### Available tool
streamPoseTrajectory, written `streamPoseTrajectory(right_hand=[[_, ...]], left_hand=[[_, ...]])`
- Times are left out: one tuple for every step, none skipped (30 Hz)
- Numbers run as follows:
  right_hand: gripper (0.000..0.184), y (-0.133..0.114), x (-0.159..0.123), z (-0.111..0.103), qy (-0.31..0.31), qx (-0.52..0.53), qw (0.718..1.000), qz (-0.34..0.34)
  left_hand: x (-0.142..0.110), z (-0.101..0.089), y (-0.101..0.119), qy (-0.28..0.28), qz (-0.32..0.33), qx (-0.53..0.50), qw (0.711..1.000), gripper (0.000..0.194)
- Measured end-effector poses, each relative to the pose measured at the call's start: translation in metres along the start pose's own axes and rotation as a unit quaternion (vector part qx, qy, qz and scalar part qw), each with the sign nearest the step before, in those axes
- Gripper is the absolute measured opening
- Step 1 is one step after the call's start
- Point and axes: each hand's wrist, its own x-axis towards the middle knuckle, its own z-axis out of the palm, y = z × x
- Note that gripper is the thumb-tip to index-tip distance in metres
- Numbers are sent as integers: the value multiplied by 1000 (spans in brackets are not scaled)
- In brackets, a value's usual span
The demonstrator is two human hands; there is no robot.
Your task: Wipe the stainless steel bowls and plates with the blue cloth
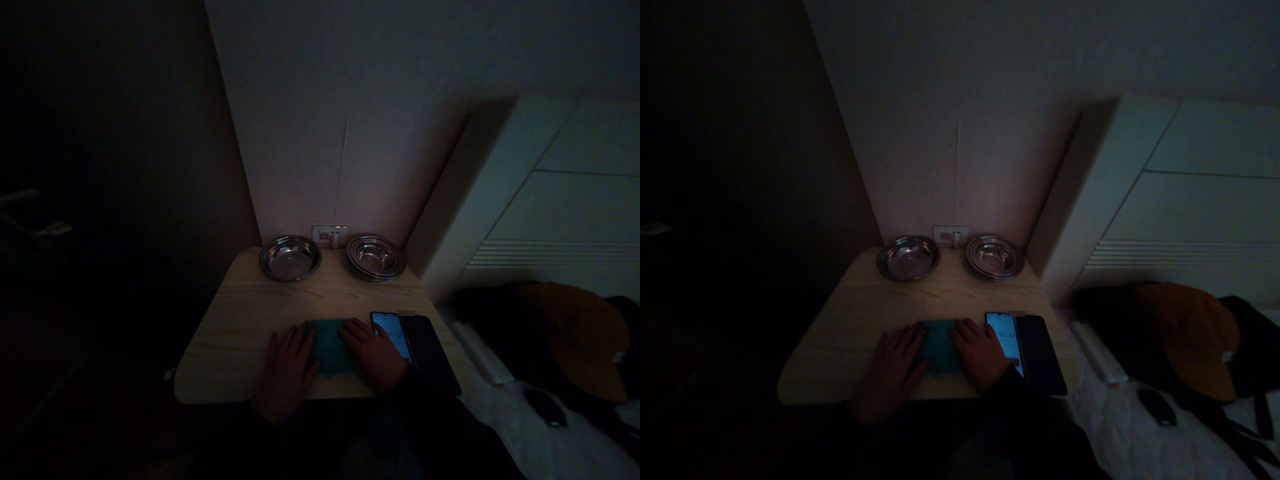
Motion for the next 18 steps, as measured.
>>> streamPoseTrajectory(right_hand=[[46,1,0,-1,0,-1,1000,-1],[47,2,0,-3,4,2,1000,-3],[47,3,0,-5,12,10,1000,-4],[45,5,1,-7,25,26,999,-5],[43,7,3,-9,39,56,998,-3],[41,10,5,-11,53,94,994,1],[39,12,8,-13,63,135,989,7],[38,15,11,-15,70,172,983,15],[36,18,15,-17,75,201,976,24],[35,21,20,-19,76,220,972,34],[34,23,25,-21,77,231,969,42],[33,27,32,-24,77,238,967,50],[31,30,39,-26,76,249,964,58],[28,34,47,-29,75,261,960,66],[26,38,55,-32,73,274,956,75],[23,43,64,-34,70,287,952,84],[21,48,74,-36,66,299,947,96],[19,53,84,-38,61,311,942,108]], left_hand=[[1,-1,-1,8,-4,-10,1000,50],[2,-2,-2,19,-12,-23,999,51],[4,-3,-3,32,-23,-40,998,50],[7,-4,-6,47,-40,-66,996,49],[10,-6,-9,63,-61,-97,991,48],[13,-7,-12,80,-83,-128,985,46],[16,-9,-16,94,-105,-155,978,45],[19,-12,-20,107,-124,-176,971,45],[22,-15,-24,117,-141,-189,965,45],[25,-18,-29,125,-155,-196,960,46],[28,-22,-34,133,-167,-202,956,46],[31,-26,-39,140,-177,-212,951,45],[35,-30,-46,147,-188,-225,945,43],[39,-34,-53,154,-200,-239,938,41],[43,-37,-61,161,-215,-255,929,39],[48,-40,-70,170,-236,-272,917,36],[54,-42,-79,178,-256,-293,904,32],[61,-42,-88,188,-280,-314,887,28]])
